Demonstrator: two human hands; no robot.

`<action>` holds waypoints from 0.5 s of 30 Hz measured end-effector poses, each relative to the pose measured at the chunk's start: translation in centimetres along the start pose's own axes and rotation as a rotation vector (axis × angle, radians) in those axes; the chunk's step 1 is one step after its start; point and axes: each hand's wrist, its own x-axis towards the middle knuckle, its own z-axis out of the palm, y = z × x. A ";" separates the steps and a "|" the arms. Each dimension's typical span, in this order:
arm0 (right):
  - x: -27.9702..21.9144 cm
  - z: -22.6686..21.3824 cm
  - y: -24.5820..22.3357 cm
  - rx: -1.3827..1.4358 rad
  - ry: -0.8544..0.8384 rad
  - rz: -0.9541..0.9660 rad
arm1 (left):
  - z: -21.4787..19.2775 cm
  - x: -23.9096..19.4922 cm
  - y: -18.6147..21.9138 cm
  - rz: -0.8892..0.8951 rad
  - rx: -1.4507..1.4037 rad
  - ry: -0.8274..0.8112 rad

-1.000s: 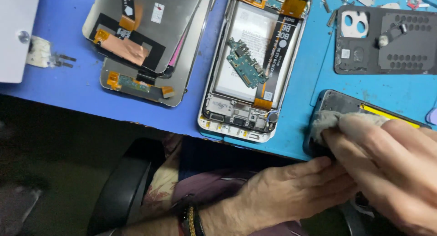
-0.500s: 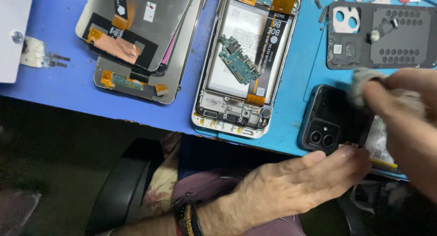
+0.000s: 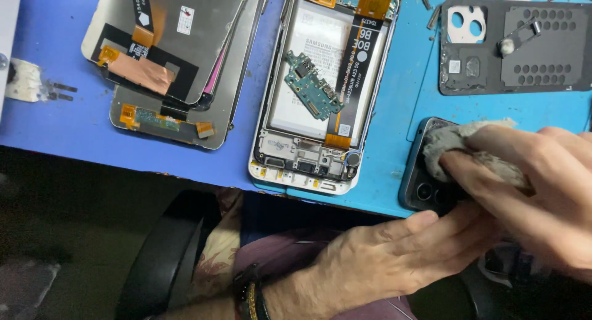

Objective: The person cleans the internal components and chassis of a disassembled mobile phone using a cloth and liquid solvent.

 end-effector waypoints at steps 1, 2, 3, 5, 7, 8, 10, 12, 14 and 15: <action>0.1 0.0 0.3 -0.090 -0.032 -0.055 | 0.3 0.0 0.3 -0.012 0.006 0.011; -0.1 0.1 0.4 -0.089 -0.033 -0.052 | 0.4 0.1 0.3 -0.010 0.003 0.010; -0.3 0.3 0.5 -0.101 -0.055 -0.061 | 0.4 0.2 0.2 -0.024 0.027 0.028; -0.8 0.4 0.2 -0.114 -0.082 -0.070 | 0.5 0.4 0.3 -0.040 0.046 0.048; -0.9 0.3 -0.3 -0.077 -0.075 -0.023 | 0.7 0.6 0.5 -0.098 0.085 0.096; -0.1 0.3 -0.3 -0.074 -0.072 -0.030 | 0.6 0.5 0.3 -0.102 0.091 0.094; 1.0 0.1 -0.3 -0.096 -0.067 -0.027 | 0.6 0.5 0.4 -0.121 0.091 0.078; 0.8 0.0 0.0 -0.127 -0.066 -0.032 | 0.4 0.5 0.2 -0.088 0.083 0.054; 0.6 0.1 0.2 -0.156 -0.067 -0.043 | 0.4 0.4 0.3 -0.060 0.075 0.029; 0.4 0.2 0.1 -0.151 -0.061 -0.051 | 0.4 0.2 0.3 -0.054 0.077 0.031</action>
